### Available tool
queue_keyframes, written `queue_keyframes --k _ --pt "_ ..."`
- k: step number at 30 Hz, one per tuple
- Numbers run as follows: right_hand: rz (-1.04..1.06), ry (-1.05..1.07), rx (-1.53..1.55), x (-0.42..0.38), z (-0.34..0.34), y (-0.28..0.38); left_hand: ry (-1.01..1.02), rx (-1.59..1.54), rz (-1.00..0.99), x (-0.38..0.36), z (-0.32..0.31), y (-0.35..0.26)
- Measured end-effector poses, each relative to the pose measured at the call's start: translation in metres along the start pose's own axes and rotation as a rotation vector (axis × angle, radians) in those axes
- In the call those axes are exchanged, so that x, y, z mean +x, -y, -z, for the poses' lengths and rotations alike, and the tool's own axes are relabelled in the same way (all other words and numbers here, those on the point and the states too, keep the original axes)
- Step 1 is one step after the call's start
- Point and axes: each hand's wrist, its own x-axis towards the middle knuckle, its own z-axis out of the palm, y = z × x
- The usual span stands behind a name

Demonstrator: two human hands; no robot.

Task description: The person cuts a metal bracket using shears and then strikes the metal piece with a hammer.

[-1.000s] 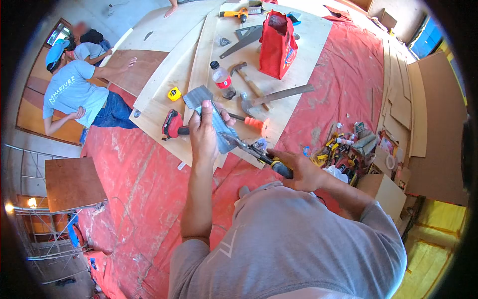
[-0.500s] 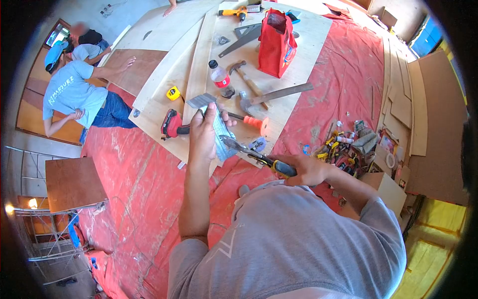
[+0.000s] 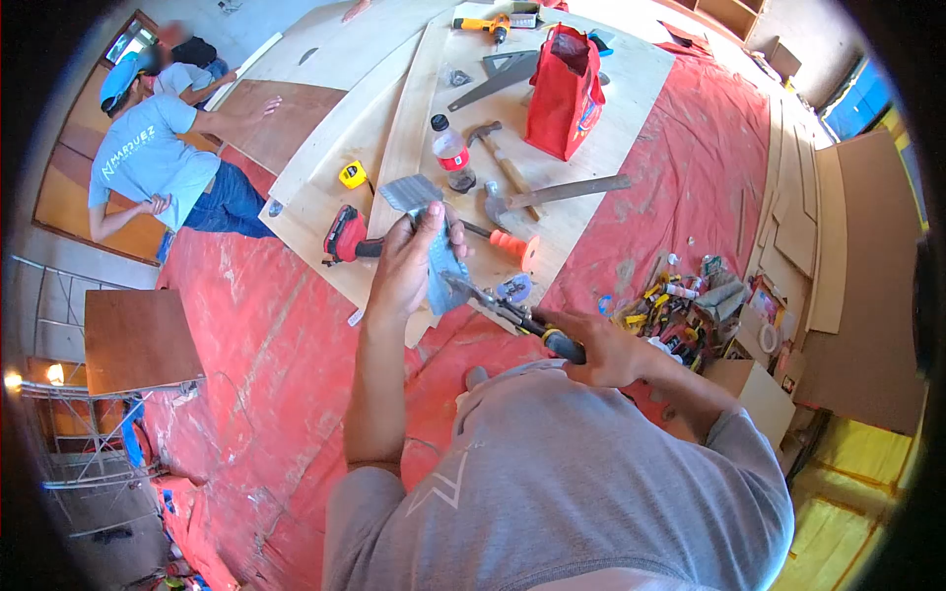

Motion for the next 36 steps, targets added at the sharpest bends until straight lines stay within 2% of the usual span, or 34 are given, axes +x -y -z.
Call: queue_keyframes --k 1,4,7,10,13,22,28,31,34,36 --pt "-0.002 -0.012 -0.046 0.0 0.0 0.002 0.022 -0.014 -0.031 -0.001 0.002 0.0" --pt "-0.104 0.039 0.09 0.0 0.005 0.012 0.027 -0.055 -0.048 -0.003 -0.003 -0.005" --pt "-0.137 0.108 0.165 -0.002 0.01 0.019 0.069 0.056 -0.086 0.0 -0.001 -0.004" --pt "-0.139 0.097 0.213 -0.002 0.006 0.014 -0.102 -0.071 -0.06 -0.001 -0.008 -0.004" --pt "-0.161 0.12 0.247 -0.003 0.009 0.019 -0.086 -0.13 -0.056 0.001 -0.007 0.0" --pt "0.004 0.029 0.32 -0.008 -0.009 -0.007 -0.175 -0.098 -0.048 -0.005 -0.017 -0.006" --pt "-0.068 0.147 0.536 -0.009 -0.017 -0.022 -0.22 -0.046 0.001 -0.004 -0.022 -0.004" --pt "-0.138 0.13 0.54 -0.011 -0.018 -0.015 -0.208 -0.067 0.024 -0.001 -0.021 -0.004" --pt "-0.122 0.072 0.444 -0.011 -0.023 -0.01 -0.207 -0.072 0.039 0.0 -0.02 -0.005" --pt "-0.21 0.11 0.465 -0.012 -0.017 0.0 -0.227 -0.066 0.036 -0.002 -0.022 -0.005"
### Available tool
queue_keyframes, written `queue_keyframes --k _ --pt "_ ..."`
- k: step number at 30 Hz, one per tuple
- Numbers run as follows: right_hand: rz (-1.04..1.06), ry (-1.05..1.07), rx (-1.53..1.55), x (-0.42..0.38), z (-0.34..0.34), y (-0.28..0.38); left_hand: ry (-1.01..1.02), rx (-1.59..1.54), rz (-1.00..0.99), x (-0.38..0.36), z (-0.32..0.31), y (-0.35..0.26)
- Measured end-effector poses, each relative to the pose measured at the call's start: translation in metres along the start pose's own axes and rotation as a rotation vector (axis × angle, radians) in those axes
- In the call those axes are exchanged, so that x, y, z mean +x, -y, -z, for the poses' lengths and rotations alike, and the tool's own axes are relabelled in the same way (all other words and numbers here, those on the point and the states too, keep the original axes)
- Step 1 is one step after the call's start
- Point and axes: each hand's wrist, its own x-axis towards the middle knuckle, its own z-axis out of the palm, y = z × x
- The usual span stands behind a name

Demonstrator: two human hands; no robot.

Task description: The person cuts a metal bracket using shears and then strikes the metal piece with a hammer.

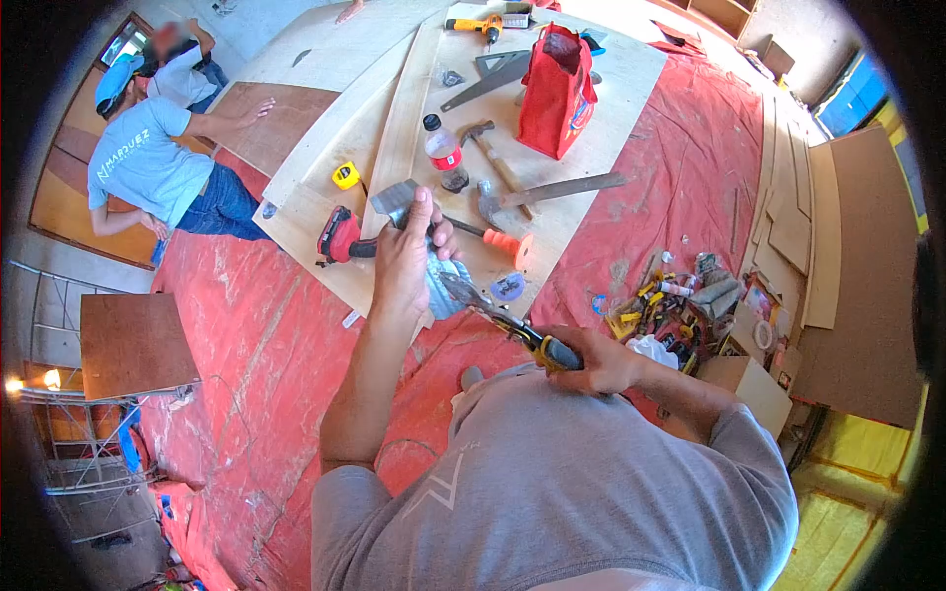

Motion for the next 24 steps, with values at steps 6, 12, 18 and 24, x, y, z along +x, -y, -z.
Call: queue_keyframes --k 6,12,18,24 --pt "0.252 -0.075 -0.105 0.007 0.005 -0.029 -0.025 0.037 -0.045 -0.002 -0.002 0.015" --pt "0.098 -0.01 0.071 0.004 0.007 -0.029 0.142 -0.084 0.118 0.017 0.016 0.023" --pt "0.131 -0.043 -0.048 0.005 0.008 -0.026 0.076 -0.051 0.037 0.013 0.01 0.023" --pt "0.135 -0.098 -0.106 0.007 0.009 -0.028 0.027 0.005 -0.059 0.01 0.001 0.027"
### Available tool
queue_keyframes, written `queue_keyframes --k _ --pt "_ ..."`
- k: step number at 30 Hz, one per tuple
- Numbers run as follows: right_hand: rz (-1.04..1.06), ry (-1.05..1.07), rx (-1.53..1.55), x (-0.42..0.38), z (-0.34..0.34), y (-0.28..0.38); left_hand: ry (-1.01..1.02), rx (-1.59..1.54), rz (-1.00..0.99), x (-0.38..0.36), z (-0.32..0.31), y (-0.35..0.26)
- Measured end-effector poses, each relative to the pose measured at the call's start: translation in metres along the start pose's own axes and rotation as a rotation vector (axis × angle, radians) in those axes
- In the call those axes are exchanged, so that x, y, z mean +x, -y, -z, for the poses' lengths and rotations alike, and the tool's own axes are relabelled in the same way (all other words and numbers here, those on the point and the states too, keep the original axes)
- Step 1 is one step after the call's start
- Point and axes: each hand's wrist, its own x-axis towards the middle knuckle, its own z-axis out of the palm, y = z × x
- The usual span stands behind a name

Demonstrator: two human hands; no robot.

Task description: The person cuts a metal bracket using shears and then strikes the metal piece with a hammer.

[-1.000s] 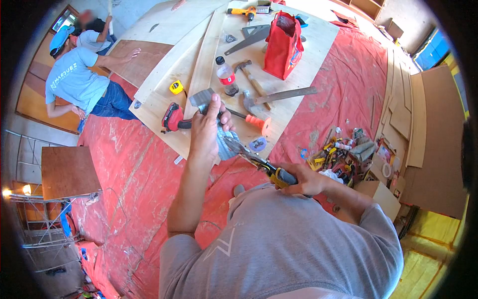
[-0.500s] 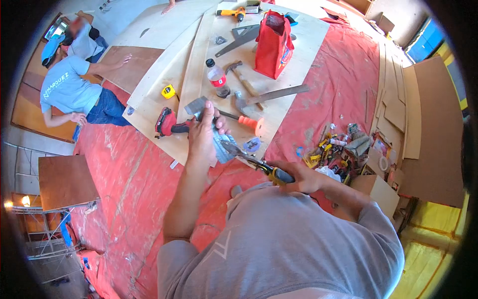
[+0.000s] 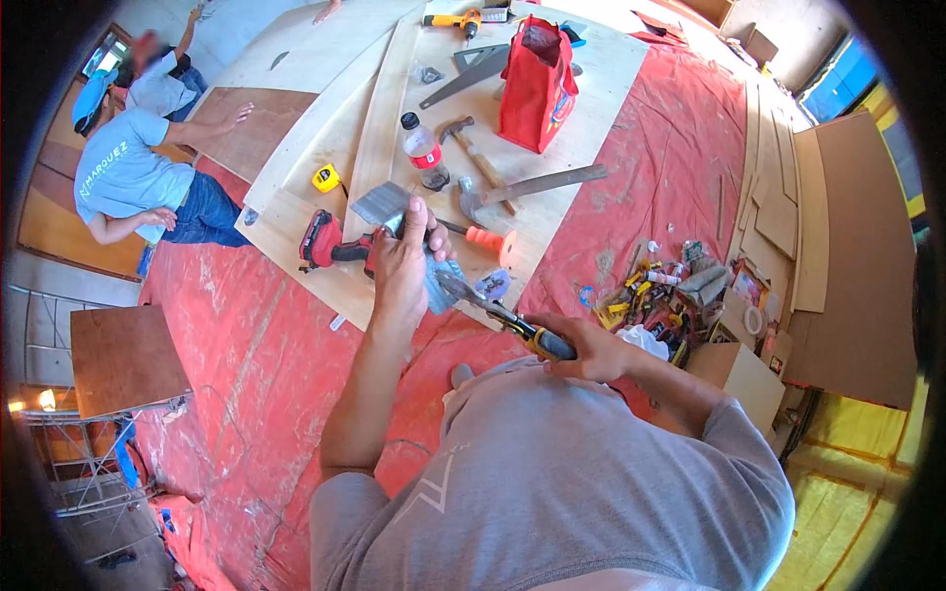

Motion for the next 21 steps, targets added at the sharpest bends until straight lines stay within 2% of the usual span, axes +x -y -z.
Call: queue_keyframes --k 1,4,7,10,16,19,21 --pt "-0.035 0.003 0.007 -0.001 0.0 0.001 0.0 0.005 0.005 0.0 0.001 0.001" --pt "0.08 -0.049 -0.03 -0.001 -0.004 -0.006 -0.009 -0.009 0.04 0.002 0.002 0.002" --pt "0.085 -0.076 -0.006 0.001 -0.008 -0.009 -0.014 -0.035 0.057 0.002 -0.001 -0.004" --pt "0.038 -0.088 -0.08 0.004 -0.011 -0.008 -0.012 -0.096 0.073 0.01 0.002 -0.004" --pt "0.016 -0.107 -0.041 0.011 -0.007 -0.014 0.02 -0.179 0.058 0.012 0.005 -0.002" --pt "0.123 -0.123 0.013 0.009 -0.004 -0.012 0.099 -0.194 0.047 0.011 0.008 0.0" --pt "-0.001 0.058 0.17 0.006 0.002 -0.017 0.142 -0.141 0.054 0.01 0.006 0.0"
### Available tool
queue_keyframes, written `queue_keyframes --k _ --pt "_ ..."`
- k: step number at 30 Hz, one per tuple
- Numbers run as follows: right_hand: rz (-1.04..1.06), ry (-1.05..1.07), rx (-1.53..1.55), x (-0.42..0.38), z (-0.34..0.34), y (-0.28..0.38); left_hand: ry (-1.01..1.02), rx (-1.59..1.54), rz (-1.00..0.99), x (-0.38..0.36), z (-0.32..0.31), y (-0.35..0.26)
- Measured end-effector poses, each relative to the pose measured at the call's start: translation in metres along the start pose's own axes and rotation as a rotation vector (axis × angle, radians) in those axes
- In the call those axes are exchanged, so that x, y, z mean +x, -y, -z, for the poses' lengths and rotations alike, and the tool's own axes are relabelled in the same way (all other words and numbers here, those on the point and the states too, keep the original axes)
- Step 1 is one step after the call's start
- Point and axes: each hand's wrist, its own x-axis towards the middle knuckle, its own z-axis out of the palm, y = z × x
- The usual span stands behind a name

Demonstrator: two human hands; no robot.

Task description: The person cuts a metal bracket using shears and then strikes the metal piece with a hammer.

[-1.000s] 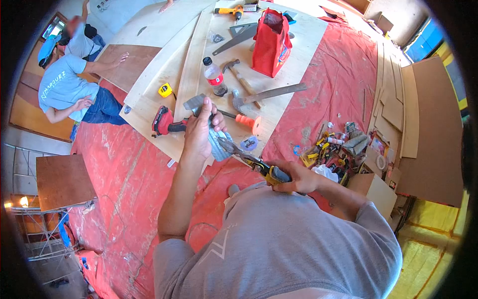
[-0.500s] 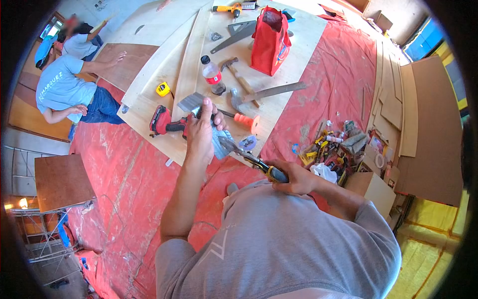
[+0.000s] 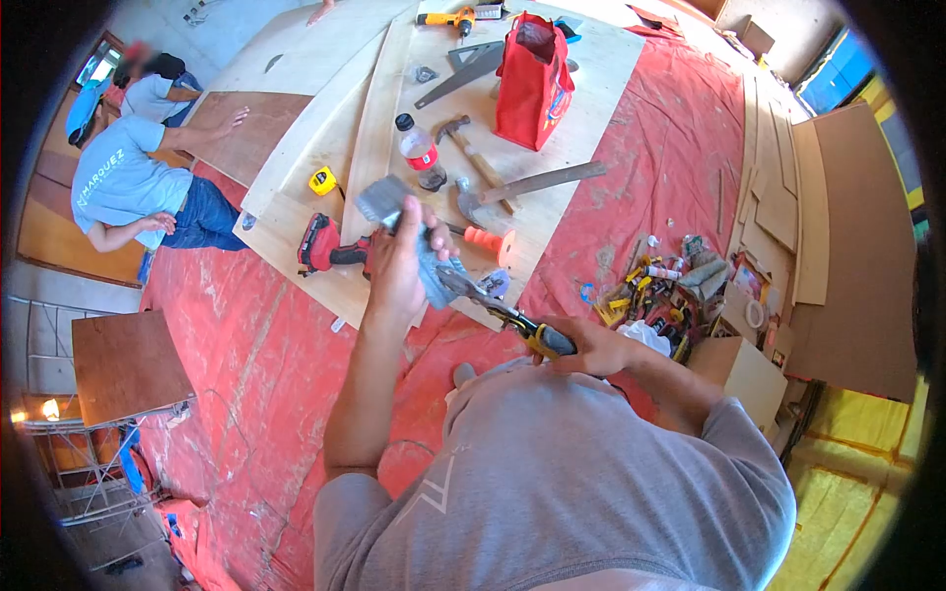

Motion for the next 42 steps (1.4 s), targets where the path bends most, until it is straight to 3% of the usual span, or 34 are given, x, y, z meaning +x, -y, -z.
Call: queue_keyframes --k 1,4,20,23,24,26,29,30,37,42 --pt "-0.068 0.085 0.081 -0.001 0.001 -0.001 0.004 0.062 0.01 -0.002 -0.007 -0.002" --pt "-0.068 0.079 0.116 -0.005 0.002 0.014 -0.018 0.091 -0.001 0.0 -0.008 -0.001" --pt "-0.046 -0.114 -0.148 -0.002 -0.01 0.033 -0.056 -0.008 -0.014 0.007 0.008 0.007" --pt "-0.124 -0.122 -0.044 0.006 -0.013 0.038 -0.034 -0.095 0.191 -0.001 -0.009 0.037" --pt "-0.092 -0.131 0.021 0.013 -0.016 0.038 0.054 -0.09 0.159 0.0 -0.011 0.041" --pt "-0.049 -0.155 0.029 0.014 -0.016 0.039 -0.021 -0.205 0.023 0.015 -0.004 0.036" --pt "-0.018 -0.15 -0.17 -0.009 -0.004 0.051 -0.057 -0.303 -0.061 0.024 0.025 0.002" --pt "0.148 -0.191 -0.47 -0.013 0.003 0.037 -0.025 -0.327 -0.043 0.025 0.036 -0.005" --pt "-0.111 -0.093 -0.392 -0.006 0.002 0.068 0.083 -0.267 -0.037 0.013 0.032 -0.018" --pt "0.04 -0.102 -0.492 0.0 0.004 0.053 -0.001 -0.123 -0.111 -0.003 0.015 -0.023"
